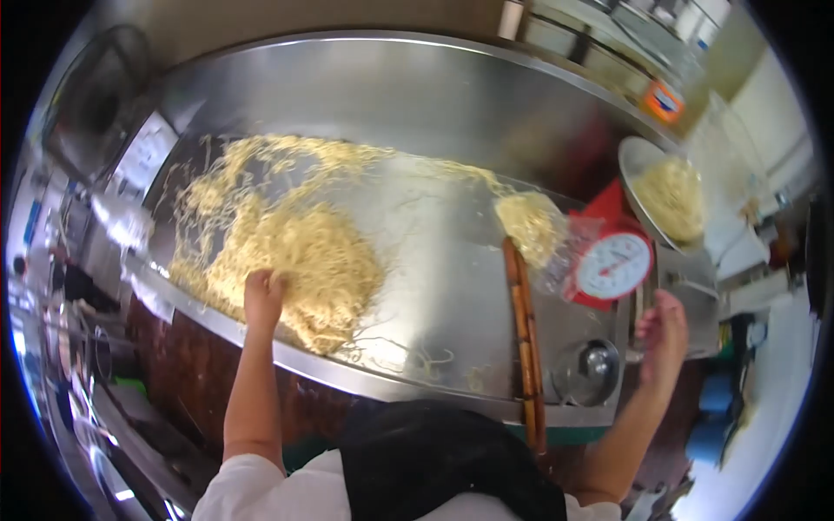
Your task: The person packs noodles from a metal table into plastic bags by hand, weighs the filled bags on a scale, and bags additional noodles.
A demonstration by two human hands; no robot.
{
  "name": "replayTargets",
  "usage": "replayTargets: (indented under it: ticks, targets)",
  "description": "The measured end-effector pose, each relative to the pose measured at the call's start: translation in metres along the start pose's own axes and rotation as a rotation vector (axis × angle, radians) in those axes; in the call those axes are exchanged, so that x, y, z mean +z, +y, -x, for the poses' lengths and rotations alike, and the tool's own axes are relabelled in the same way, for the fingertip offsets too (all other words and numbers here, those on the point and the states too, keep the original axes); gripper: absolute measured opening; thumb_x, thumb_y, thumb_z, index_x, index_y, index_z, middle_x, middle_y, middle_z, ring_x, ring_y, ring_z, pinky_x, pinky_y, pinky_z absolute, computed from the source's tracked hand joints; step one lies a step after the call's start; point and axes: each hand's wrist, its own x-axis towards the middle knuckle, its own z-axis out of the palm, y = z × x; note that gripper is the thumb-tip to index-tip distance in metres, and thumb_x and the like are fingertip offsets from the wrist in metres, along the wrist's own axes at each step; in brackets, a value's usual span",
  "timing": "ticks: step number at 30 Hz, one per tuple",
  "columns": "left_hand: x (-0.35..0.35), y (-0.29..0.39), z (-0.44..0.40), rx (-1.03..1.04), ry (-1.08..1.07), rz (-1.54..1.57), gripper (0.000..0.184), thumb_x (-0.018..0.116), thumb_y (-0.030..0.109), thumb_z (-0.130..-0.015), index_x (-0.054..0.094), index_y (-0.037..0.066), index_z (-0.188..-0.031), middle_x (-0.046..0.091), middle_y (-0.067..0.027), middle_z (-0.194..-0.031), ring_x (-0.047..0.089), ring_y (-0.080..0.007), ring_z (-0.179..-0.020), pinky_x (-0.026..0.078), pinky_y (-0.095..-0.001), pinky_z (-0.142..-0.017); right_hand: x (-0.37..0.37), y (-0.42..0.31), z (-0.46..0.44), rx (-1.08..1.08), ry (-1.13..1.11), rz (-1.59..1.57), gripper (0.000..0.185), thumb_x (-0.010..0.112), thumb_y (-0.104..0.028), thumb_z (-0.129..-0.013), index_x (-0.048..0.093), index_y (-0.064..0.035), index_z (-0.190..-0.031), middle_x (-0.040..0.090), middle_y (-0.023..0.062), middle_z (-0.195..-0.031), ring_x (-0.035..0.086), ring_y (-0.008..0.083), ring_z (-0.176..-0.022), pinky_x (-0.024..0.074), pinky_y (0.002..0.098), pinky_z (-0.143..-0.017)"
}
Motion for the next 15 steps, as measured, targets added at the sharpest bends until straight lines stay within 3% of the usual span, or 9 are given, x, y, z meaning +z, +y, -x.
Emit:
replayTargets:
  ticks: [2, 6, 9, 12, 13, 15]
  targets:
    - [-0.011, 0.031, -0.015, -0.017, 0.090, 0.123, 0.030, 0.067, 0.026, -0.084, 0.062, -0.002, -0.094, 0.060, -0.0189, -0.094, 0.059, -0.0356, -0.085, 0.047, -0.0396, -0.075, 0.061, 0.009, 0.012, -0.010, -0.161, 0.123, 0.025, 0.061, -0.024, -0.092, 0.060, -0.0067, -0.109, 0.061, 0.0004, -0.075, 0.057, 0.0070, -0.063, 0.0454, 0.0190, -0.057]
    - [-0.037, 0.083, -0.038, 0.358, 0.154, 0.219, 0.025, 0.060, 0.023, -0.090, 0.062, -0.001, -0.095, 0.062, -0.0186, -0.087, 0.060, -0.0355, -0.082, 0.047, -0.0383, -0.071, 0.147, 0.012, 0.044, -0.139, -0.527, 0.213, 0.021, 0.063, -0.013, -0.089, 0.061, -0.0018, -0.107, 0.061, 0.0001, -0.083, 0.055, 0.0049, -0.071, 0.0449, 0.0188, -0.064]
    - [-0.053, 0.106, -0.045, 0.209, -0.014, 0.358, 0.020, 0.056, 0.018, -0.092, 0.063, -0.001, -0.094, 0.063, -0.0162, -0.082, 0.060, -0.0344, -0.078, 0.047, -0.0374, -0.072, 0.173, 0.008, 0.058, -0.146, -0.651, 0.247, 0.022, 0.064, -0.011, -0.088, 0.061, -0.0009, -0.107, 0.059, -0.0012, -0.083, 0.054, 0.0046, -0.072, 0.0443, 0.0191, -0.065]
    - [-0.045, 0.101, -0.057, 0.060, -0.238, 0.752, 0.019, 0.053, 0.017, -0.093, 0.063, 0.000, -0.094, 0.065, -0.0130, -0.081, 0.061, -0.0329, -0.076, 0.048, -0.0358, -0.072, 0.179, 0.016, 0.065, -0.104, -0.680, 0.214, 0.024, 0.065, -0.011, -0.087, 0.060, -0.0006, -0.108, 0.058, -0.0022, -0.081, 0.054, 0.0051, -0.072, 0.0444, 0.0198, -0.066]
    - [-0.044, 0.092, -0.060, 0.060, -0.341, 0.645, 0.021, 0.057, 0.021, -0.090, 0.064, 0.002, -0.098, 0.067, -0.0132, -0.088, 0.062, -0.0324, -0.083, 0.049, -0.0374, -0.078, 0.176, 0.019, 0.068, -0.074, -0.680, 0.199, 0.024, 0.065, -0.011, -0.088, 0.060, -0.0003, -0.108, 0.058, -0.0024, -0.081, 0.054, 0.0053, -0.071, 0.0446, 0.0200, -0.066]
    - [-0.033, 0.076, -0.047, 0.255, -0.263, 0.248, 0.026, 0.062, 0.024, -0.087, 0.064, 0.004, -0.103, 0.065, -0.0140, -0.095, 0.062, -0.0301, -0.090, 0.049, -0.0370, -0.082, 0.170, 0.027, 0.075, -0.008, -0.677, 0.197, 0.024, 0.065, -0.011, -0.088, 0.060, 0.0003, -0.108, 0.058, -0.0023, -0.080, 0.055, 0.0055, -0.071, 0.0448, 0.0203, -0.066]
